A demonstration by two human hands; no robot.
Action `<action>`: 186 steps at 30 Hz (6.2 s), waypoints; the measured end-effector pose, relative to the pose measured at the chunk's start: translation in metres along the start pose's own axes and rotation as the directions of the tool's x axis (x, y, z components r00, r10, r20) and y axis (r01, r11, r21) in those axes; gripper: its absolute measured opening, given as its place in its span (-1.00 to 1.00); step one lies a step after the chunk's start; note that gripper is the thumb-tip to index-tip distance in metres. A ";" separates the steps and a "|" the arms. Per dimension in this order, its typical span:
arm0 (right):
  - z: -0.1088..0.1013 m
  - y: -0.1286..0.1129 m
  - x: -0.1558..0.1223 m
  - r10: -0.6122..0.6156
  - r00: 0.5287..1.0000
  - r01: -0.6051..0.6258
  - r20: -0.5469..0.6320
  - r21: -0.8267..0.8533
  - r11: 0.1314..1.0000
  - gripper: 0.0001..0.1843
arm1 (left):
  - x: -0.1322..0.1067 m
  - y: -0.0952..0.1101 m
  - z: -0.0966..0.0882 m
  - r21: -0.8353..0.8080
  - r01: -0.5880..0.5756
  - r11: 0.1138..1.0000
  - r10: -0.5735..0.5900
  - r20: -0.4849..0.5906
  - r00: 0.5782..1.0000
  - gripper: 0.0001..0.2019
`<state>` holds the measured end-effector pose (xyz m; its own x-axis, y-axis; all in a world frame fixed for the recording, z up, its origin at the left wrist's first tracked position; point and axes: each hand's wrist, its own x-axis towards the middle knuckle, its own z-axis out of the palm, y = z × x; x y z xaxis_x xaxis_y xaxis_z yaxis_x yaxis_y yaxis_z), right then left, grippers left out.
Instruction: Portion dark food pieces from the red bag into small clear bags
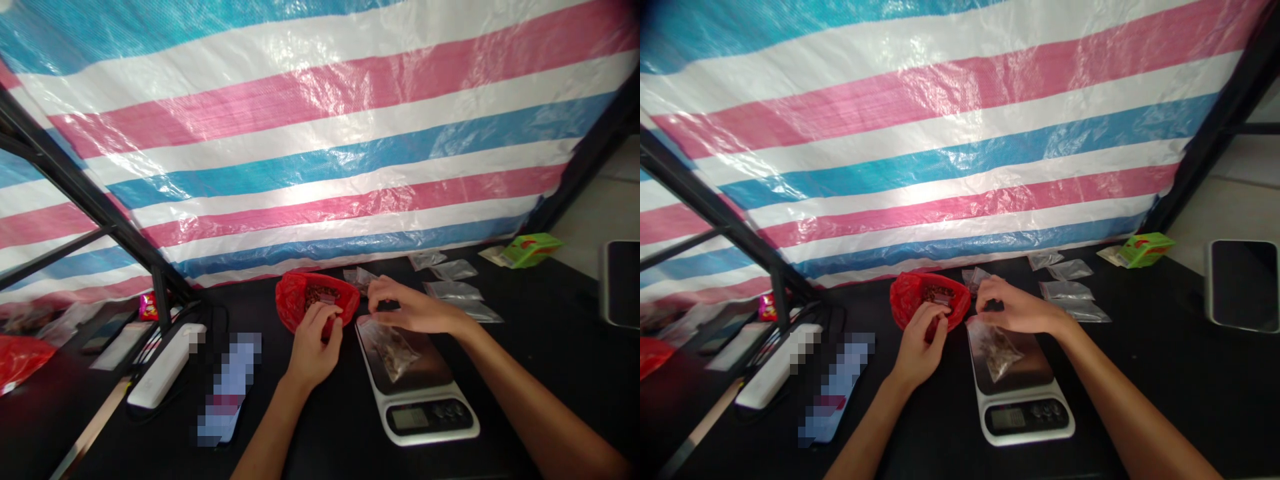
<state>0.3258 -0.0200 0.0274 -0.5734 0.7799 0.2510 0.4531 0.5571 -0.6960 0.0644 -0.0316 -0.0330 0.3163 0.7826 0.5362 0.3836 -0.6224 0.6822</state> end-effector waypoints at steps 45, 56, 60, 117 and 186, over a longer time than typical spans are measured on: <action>0.058 -0.020 0.018 0.020 0.949 0.058 -0.314 0.238 0.970 -0.74 | -0.004 0.003 0.006 -0.174 -0.006 0.985 -0.005 -0.060 0.998 -0.81; 0.066 -0.031 0.016 -0.030 0.939 0.082 -0.344 0.139 0.987 -0.72 | -0.004 0.006 0.004 -0.079 -0.110 0.991 0.094 -0.180 0.979 -0.90; 0.068 -0.030 0.016 -0.002 0.940 0.082 -0.341 0.221 0.972 -0.74 | -0.004 0.007 0.000 -0.059 -0.152 0.987 0.141 -0.158 0.977 -0.88; -0.030 0.077 -0.016 0.239 0.726 -0.473 -0.645 -0.215 0.855 -0.52 | -0.001 0.003 -0.008 0.007 -0.087 0.996 0.087 -0.184 0.979 -0.76; 0.049 -0.027 0.026 -0.137 0.954 0.085 -0.266 -0.199 0.976 -0.78 | 0.008 -0.014 -0.015 0.374 0.565 0.735 -0.412 -0.414 0.811 -0.58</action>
<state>0.2657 -0.0285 0.0200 -0.4276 0.7437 0.5139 0.5299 0.6668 -0.5240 0.0483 -0.0170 -0.0306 -0.2609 0.8958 0.3599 0.7856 -0.0196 0.6184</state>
